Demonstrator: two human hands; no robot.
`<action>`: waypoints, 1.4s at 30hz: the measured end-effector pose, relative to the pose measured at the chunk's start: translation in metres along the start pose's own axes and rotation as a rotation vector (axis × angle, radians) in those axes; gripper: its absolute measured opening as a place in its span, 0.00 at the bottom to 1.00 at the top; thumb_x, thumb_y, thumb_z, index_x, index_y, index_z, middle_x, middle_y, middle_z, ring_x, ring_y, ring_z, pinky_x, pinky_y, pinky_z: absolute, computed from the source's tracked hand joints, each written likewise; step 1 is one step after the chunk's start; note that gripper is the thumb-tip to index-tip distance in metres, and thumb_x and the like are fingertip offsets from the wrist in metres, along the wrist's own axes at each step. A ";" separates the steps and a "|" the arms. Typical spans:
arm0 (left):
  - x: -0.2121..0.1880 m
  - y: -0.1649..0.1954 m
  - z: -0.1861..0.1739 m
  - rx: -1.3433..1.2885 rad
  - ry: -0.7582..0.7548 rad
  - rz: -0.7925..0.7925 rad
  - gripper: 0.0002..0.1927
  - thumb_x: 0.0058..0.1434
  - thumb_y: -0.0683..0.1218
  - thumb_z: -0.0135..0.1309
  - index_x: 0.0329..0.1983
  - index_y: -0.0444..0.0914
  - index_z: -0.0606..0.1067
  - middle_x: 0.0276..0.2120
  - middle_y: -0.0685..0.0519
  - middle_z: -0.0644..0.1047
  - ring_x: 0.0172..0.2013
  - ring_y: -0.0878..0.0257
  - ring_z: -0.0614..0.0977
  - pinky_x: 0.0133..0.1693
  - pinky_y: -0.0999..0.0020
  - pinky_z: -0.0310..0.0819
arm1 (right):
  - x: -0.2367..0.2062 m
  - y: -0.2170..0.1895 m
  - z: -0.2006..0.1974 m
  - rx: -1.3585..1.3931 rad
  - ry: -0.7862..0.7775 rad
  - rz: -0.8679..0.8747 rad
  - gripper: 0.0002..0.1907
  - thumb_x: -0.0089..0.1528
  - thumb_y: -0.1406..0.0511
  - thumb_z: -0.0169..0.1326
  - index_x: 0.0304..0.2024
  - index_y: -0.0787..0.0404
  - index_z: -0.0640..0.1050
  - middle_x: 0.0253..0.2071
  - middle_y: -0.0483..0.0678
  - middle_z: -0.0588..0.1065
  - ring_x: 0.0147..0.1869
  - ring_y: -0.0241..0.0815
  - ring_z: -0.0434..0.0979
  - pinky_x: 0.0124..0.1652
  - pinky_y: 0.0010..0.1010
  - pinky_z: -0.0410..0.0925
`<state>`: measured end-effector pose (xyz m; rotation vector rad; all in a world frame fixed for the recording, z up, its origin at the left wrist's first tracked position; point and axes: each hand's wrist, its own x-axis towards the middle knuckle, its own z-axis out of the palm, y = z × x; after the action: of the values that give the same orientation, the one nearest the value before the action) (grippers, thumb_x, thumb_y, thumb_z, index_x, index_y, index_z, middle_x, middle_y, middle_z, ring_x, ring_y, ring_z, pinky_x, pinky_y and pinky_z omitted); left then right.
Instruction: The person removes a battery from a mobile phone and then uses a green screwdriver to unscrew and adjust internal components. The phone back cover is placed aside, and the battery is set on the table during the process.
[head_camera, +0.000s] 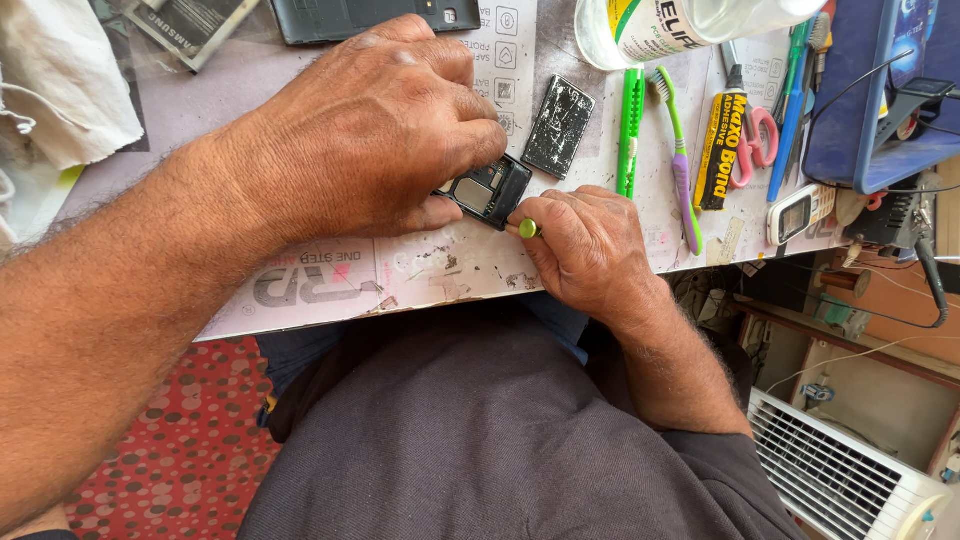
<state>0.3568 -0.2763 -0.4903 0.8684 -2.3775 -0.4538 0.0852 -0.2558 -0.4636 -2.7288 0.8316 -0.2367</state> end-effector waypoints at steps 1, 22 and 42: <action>0.000 0.000 0.000 0.000 0.004 0.004 0.23 0.40 0.57 0.73 0.35 0.42 0.82 0.36 0.58 0.83 0.46 0.55 0.80 0.49 0.55 0.69 | 0.000 0.000 0.000 0.004 0.002 -0.005 0.10 0.62 0.70 0.63 0.43 0.61 0.75 0.34 0.49 0.78 0.33 0.48 0.79 0.34 0.38 0.70; 0.000 0.000 0.000 0.013 0.003 -0.015 0.23 0.41 0.57 0.73 0.36 0.42 0.82 0.37 0.57 0.84 0.47 0.55 0.80 0.48 0.56 0.71 | 0.019 -0.008 -0.015 0.250 -0.091 0.214 0.08 0.63 0.69 0.64 0.38 0.61 0.76 0.30 0.50 0.77 0.33 0.50 0.80 0.33 0.38 0.70; -0.001 0.004 0.001 0.037 0.035 -0.006 0.23 0.41 0.56 0.73 0.38 0.41 0.82 0.38 0.57 0.84 0.48 0.56 0.80 0.48 0.56 0.72 | 0.036 -0.004 -0.027 0.358 -0.250 0.423 0.09 0.60 0.66 0.66 0.34 0.62 0.78 0.26 0.47 0.77 0.28 0.38 0.78 0.30 0.31 0.70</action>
<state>0.3549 -0.2722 -0.4899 0.8929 -2.3585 -0.3942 0.1106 -0.2789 -0.4341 -2.1389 1.1375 0.0419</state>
